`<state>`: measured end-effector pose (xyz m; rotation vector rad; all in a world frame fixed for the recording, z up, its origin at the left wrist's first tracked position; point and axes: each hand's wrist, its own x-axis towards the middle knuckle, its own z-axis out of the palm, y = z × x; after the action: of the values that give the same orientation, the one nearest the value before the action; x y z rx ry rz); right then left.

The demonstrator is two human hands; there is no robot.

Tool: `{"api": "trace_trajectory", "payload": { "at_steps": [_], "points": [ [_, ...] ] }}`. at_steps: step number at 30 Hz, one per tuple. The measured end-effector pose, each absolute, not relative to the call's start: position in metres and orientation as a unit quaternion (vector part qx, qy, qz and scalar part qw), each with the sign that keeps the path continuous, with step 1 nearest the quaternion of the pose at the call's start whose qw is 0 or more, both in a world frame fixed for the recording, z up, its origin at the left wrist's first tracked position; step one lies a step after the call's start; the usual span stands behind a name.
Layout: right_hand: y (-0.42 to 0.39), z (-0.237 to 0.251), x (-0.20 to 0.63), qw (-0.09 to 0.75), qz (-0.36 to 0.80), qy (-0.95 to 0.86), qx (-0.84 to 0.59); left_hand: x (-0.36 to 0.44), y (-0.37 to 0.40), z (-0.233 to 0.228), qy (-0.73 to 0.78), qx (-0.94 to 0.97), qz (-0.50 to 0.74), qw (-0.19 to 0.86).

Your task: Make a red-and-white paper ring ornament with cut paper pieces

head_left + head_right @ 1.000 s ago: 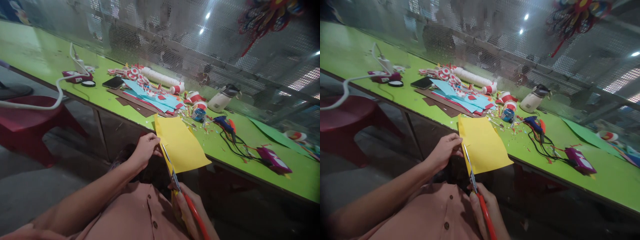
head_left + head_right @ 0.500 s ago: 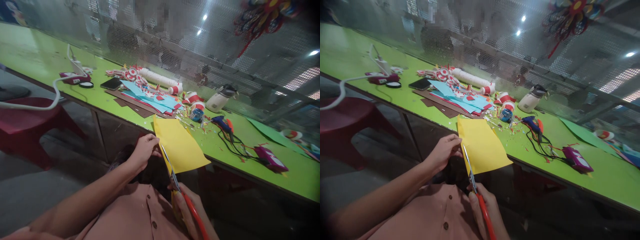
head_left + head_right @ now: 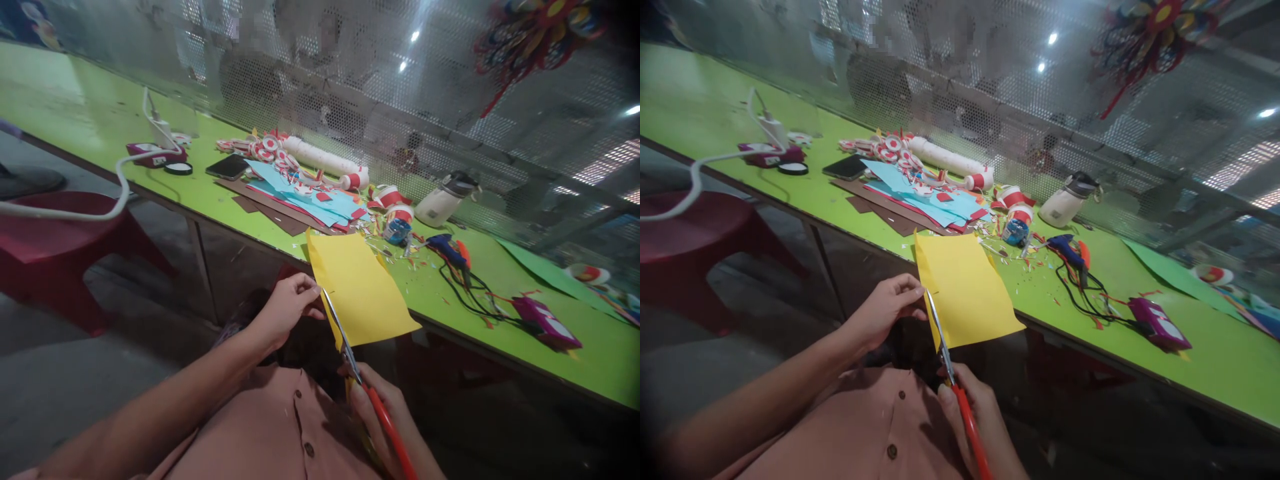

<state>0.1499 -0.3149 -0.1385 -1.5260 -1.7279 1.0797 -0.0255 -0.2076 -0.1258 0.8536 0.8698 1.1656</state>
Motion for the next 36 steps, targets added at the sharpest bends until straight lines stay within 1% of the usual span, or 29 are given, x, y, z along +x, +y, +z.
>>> {"api": "trace_trajectory", "payload": {
  "at_steps": [4, 9, 15, 23, 27, 33, 36],
  "points": [
    [-0.311, -0.133, 0.154, 0.274, 0.410, -0.657, -0.571, -0.032, -0.206, -0.121, 0.378, 0.394, 0.494, 0.677],
    [-0.304, -0.127, 0.158, 0.265, 0.444, -0.652, -0.555, -0.040, -0.200, -0.115, 0.373, 0.411, 0.478, 0.681],
    [-0.294, -0.116, 0.155, 0.254, 0.448, -0.649, -0.560, -0.044, -0.195, -0.113, 0.387, 0.440, 0.467, 0.662],
    [-0.292, -0.114, 0.146, 0.276, 0.458, -0.648, -0.542, -0.045, -0.192, -0.115, 0.382, 0.443, 0.461, 0.667],
    [-0.290, -0.115, 0.150, 0.268, 0.443, -0.653, -0.553, -0.047, -0.191, -0.113, 0.386, 0.438, 0.442, 0.682],
    [-0.284, -0.118, 0.148, 0.261, 0.465, -0.646, -0.546, -0.047, -0.188, -0.112, 0.380, 0.441, 0.442, 0.682],
    [-0.280, -0.118, 0.147, 0.267, 0.455, -0.662, -0.532, -0.049, -0.184, -0.112, 0.387, 0.442, 0.430, 0.686]
  ]
}}
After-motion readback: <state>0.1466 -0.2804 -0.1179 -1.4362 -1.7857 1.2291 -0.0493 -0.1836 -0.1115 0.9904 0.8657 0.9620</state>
